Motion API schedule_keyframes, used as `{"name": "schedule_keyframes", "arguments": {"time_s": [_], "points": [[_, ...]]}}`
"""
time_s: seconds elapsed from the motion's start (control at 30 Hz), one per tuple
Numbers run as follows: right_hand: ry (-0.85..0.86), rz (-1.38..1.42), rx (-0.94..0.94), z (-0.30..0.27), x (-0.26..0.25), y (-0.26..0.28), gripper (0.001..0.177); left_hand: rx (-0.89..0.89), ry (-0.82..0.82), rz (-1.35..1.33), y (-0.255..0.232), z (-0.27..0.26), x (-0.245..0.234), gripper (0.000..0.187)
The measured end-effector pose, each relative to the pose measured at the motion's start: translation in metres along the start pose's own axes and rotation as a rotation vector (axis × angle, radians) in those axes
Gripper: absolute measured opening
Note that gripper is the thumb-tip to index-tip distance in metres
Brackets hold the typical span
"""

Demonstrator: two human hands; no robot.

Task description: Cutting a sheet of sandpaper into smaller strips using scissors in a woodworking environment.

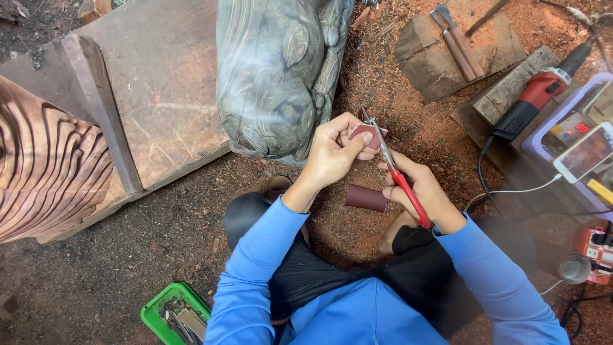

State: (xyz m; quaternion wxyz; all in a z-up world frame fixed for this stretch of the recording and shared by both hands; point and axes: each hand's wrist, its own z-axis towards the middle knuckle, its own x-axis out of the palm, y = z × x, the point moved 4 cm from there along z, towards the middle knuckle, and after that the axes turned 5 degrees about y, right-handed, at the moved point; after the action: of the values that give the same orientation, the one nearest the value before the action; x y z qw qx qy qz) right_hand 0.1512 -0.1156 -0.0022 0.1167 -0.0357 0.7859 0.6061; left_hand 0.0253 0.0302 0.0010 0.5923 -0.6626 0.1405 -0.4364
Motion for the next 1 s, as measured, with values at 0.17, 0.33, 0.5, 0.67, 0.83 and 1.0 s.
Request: {"name": "schedule_keyframes", "arguments": {"time_s": [0.17, 0.33, 0.5, 0.67, 0.83, 1.0], "points": [[-0.027, 0.03, -0.036, 0.0, 0.001, -0.017, 0.08, 0.014, 0.022, 0.033, -0.001, 0.0, 0.002, 0.002], [-0.04, 0.061, -0.057, -0.002, 0.004, -0.01, 0.087, 0.013, 0.036, 0.063, -0.016, -0.001, 0.006, 0.002], [-0.053, 0.122, -0.083, -0.004, 0.007, -0.014, 0.086, 0.016, 0.047, 0.059, -0.01, -0.002, 0.004, 0.002], [-0.071, 0.171, -0.113, -0.006, 0.012, 0.002, 0.084, 0.025, 0.054, 0.077, -0.007, -0.002, 0.002, 0.003], [-0.075, 0.161, -0.121, -0.006, 0.011, -0.008, 0.086, 0.008, 0.049, 0.074, -0.003, -0.002, 0.001, 0.004], [-0.078, 0.143, -0.138, -0.007, 0.012, -0.013, 0.085, 0.002, 0.044, 0.067, -0.008, -0.003, 0.005, 0.004]]}}
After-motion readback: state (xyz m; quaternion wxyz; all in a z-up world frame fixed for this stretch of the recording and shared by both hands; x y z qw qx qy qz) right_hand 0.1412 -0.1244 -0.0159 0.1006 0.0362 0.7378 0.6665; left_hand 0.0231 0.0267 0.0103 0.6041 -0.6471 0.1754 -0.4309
